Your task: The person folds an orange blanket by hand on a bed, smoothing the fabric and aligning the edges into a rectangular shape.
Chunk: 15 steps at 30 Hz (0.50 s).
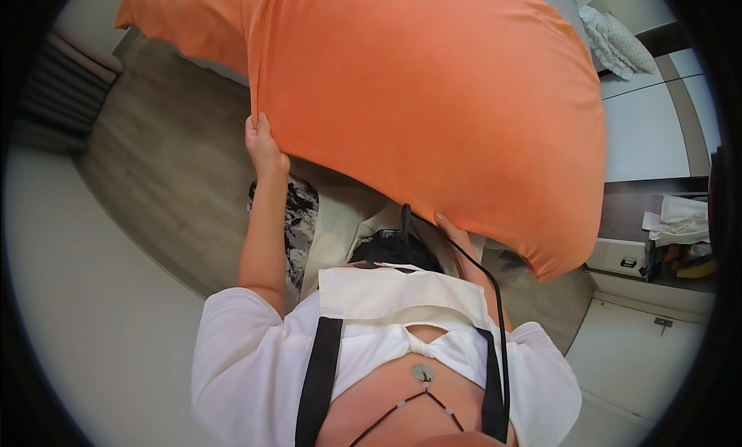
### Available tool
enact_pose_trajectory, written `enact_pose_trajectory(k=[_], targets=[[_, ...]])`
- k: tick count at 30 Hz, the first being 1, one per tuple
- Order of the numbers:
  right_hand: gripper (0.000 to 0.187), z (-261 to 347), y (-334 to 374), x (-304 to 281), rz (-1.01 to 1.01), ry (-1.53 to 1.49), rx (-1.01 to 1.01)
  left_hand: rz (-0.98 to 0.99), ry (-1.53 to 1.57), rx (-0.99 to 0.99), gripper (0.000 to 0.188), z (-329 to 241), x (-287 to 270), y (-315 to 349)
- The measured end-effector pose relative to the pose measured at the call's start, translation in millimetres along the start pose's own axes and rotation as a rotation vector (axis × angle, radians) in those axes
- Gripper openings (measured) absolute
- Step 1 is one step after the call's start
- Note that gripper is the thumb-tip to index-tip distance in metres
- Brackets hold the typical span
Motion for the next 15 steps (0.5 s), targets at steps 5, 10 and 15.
enact_pose_trajectory(k=[5,10,15], targets=[[0.041,-21.6,-55.0,3.8,-0.029,-0.472,0.168,-0.146,-0.122,-0.173,0.025,45.3,-2.1,-58.6],[0.030,-38.6,-65.0,7.4,0.151,-0.867,0.162,-0.242,0.073,-0.227,0.036,41.9,30.6,-49.7],[0.029,-42.8,-36.0,-3.0,-0.083,-0.601,0.206,-0.291,0.026,-0.058,0.032,21.6,9.5,-16.8]])
Point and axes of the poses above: each hand's wrist, its own y-axis away from the middle knuckle, its own x-axis out of the palm, z = x × y, the point moved 6 cm from there along -y, towards the middle knuckle, and after that the axes turned 1 degree about -y, right-handed, at the moved point
